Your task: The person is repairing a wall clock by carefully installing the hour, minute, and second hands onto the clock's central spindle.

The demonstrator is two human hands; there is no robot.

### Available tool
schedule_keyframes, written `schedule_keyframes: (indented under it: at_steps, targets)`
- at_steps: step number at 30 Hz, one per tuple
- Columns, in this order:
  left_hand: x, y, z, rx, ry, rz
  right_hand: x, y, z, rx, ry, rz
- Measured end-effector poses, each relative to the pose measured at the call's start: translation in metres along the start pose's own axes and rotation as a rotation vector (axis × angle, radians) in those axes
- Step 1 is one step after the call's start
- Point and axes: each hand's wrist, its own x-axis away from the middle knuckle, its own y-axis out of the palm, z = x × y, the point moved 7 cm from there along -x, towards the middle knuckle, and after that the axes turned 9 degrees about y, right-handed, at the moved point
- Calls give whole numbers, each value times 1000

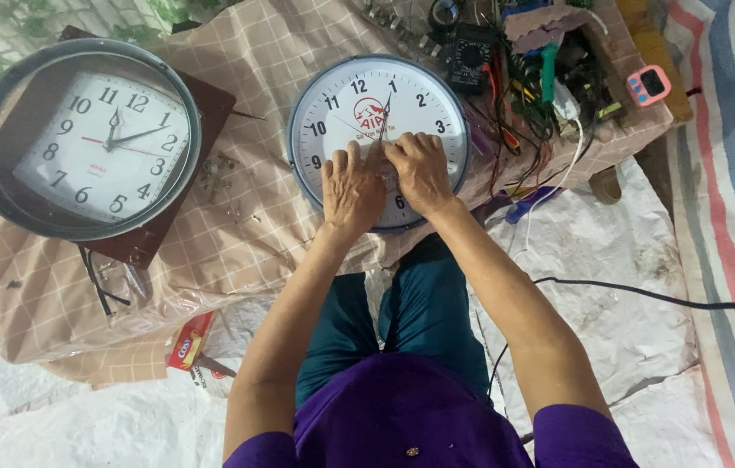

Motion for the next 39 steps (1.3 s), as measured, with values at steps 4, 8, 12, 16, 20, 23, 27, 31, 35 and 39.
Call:
schedule_keyframes:
  at_steps: [4, 8, 12, 16, 20, 23, 27, 31, 35, 39]
  targets:
    - [0, 6, -1, -4, 2, 17, 1, 7, 8, -137, 101, -86]
    - [0, -4, 1, -1, 2, 33, -1, -2, 8, -235, 176, -103]
    - [1, 5, -1, -20, 3, 32, 3, 39, 30, -376, 284, -115]
    - [1, 2, -2, 4, 5, 26, 4, 62, 44, -451, 398, -134]
    - [6, -5, 0, 57, 28, 21, -3, 46, 36, -478, 448, -104]
    - [9, -9, 2, 108, 11, 22, -2, 40, 34, -459, 484, -87]
    - [9, -18, 5, 93, 7, 21, -4, 42, 32, -400, 516, -123]
    - [9, -22, 4, 83, -39, -26, -8, 35, 24, -312, 537, -114]
    - [9, -22, 3, 122, -33, -52, -9, 34, 24, -383, 594, -104]
    - [10, -18, 1, 114, -37, -44, -5, 41, 31, -462, 642, -140]
